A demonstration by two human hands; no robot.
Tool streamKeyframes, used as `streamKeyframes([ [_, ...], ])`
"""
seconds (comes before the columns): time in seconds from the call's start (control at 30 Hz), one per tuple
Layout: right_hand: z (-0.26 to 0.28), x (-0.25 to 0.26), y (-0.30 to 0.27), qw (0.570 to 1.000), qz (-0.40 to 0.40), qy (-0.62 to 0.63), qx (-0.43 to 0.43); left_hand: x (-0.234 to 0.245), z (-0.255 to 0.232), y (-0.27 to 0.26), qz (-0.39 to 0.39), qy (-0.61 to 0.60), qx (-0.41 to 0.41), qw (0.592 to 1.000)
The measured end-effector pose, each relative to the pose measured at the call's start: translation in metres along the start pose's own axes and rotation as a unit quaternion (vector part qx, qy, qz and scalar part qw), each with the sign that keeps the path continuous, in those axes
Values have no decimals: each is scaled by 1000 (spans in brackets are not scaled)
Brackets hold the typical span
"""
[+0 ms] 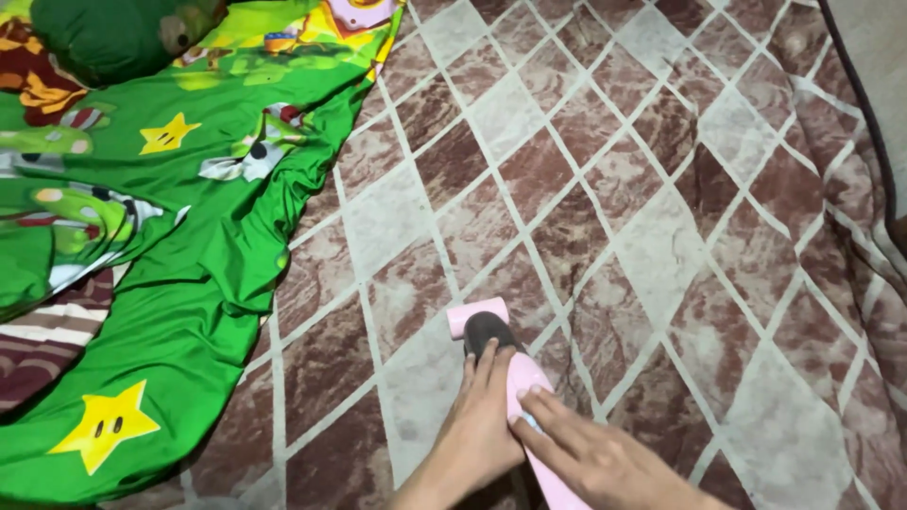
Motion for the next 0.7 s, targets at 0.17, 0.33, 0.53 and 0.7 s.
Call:
streamKeyframes([
  [0.17, -16, -13, 37, 999, 8, -29, 18, 16, 28, 26, -33, -3, 33, 999],
  [0.33, -35, -14, 84, 998, -15, -66, 20, 21, 92, 60, -106, 13, -32, 994],
  [0.53, -1, -10, 50, 998, 31, -19, 42, 39, 20, 1, -12, 47, 70, 996],
  [0.7, 7, -16, 80, 996, 31, -39, 80, 42, 60, -10, -112, -5, 57, 992],
])
Point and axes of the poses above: each hand's wrist, its own y-axis towards the middle knuckle, its own x-axis out of the back of the hand, z = x × y, the point moved 1 cm from there along y, towards the middle knuckle, and after that the axes turned 4 degrees about -x, right-handed, at the moved point
